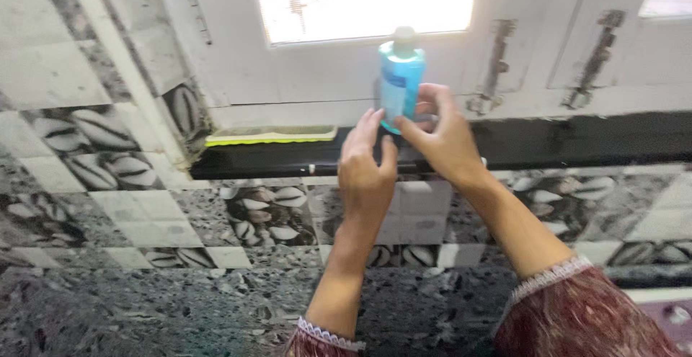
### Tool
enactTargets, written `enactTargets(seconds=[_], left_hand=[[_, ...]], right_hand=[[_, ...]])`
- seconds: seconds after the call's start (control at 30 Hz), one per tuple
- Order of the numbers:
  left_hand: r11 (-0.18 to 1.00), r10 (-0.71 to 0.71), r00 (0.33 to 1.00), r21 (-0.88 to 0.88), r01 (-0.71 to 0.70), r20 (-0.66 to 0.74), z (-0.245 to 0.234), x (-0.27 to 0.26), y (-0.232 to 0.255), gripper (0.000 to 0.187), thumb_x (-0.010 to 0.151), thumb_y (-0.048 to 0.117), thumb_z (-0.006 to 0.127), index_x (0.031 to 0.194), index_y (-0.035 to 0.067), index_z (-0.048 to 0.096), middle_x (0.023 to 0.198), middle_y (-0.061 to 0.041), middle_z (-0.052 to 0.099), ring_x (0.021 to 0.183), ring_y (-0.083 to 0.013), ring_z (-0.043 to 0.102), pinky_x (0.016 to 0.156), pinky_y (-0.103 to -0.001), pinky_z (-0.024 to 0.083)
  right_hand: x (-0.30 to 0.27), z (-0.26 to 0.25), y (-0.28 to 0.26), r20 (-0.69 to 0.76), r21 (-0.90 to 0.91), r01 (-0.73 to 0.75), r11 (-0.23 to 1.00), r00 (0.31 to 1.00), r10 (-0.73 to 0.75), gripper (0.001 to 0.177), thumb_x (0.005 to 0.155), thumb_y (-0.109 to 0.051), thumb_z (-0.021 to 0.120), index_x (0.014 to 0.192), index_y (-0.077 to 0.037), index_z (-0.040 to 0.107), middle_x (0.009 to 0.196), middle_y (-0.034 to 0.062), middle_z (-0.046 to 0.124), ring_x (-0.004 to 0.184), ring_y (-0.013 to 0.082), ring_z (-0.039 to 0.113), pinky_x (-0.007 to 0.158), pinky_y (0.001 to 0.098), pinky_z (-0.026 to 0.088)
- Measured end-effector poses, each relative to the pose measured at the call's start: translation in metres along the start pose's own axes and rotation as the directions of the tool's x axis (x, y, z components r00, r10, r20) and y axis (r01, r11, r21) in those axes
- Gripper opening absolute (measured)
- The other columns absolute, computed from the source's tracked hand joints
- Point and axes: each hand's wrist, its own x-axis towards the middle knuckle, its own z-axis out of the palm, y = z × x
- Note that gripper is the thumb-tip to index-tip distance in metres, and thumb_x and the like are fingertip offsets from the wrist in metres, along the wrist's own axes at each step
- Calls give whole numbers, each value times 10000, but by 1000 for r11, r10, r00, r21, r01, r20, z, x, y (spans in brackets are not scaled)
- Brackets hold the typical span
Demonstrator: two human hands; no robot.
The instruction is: The person picks up toothbrushes, toothpaste, a razor, a comb, a hair clip, and a bottle from a washing machine and places them on a wall-mounted glass shelf. The person also places a comb on a window sill and a hair clip on the shelf.
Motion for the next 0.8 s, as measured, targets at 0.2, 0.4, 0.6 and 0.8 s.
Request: enactTargets(seconds=[0.2,0.4,0.6,0.8], left_hand=[[868,-142,972,-448,213,186,34,-52,118,273,978,109,633,1244,59,666,1228,-146,745,1037,-296,752,874,-359,594],[671,-30,939,-689,273,343,81,-134,254,315,977,65,645,1291,63,662,1316,-165,708,1129,-238,730,922,-332,604],[402,39,812,-753,521,583,90,-235,423,365,984,55,615,1348,69,651,1401,-151,667,1123,-229,714,937,-318,591],[180,158,678,-696,695,718,62,-349,596,340,1003,53,592,1336,66,662,1382,-131,680,1147,-178,696,944,-317,586]], right_hand=[[-111,-100,-28,-255,179,-94,979,957,138,553,920,-111,735,1370,-24,426,1234,98,621,1065,161,608,816,298,520],[-228,-239,-61,-541,115,-172,978,815,207,480,978,-60,723,1384,-33,467,1209,105,577,995,134,542,768,283,426],[-369,-366,-160,-694,-32,-193,981,710,117,448,990,-101,701,1377,-8,495,1344,85,600,1108,101,603,959,265,540],[-529,-463,-277,-856,-159,-430,889,509,92,485,977,-134,717,1393,-3,505,1331,89,606,1079,111,586,939,292,528]])
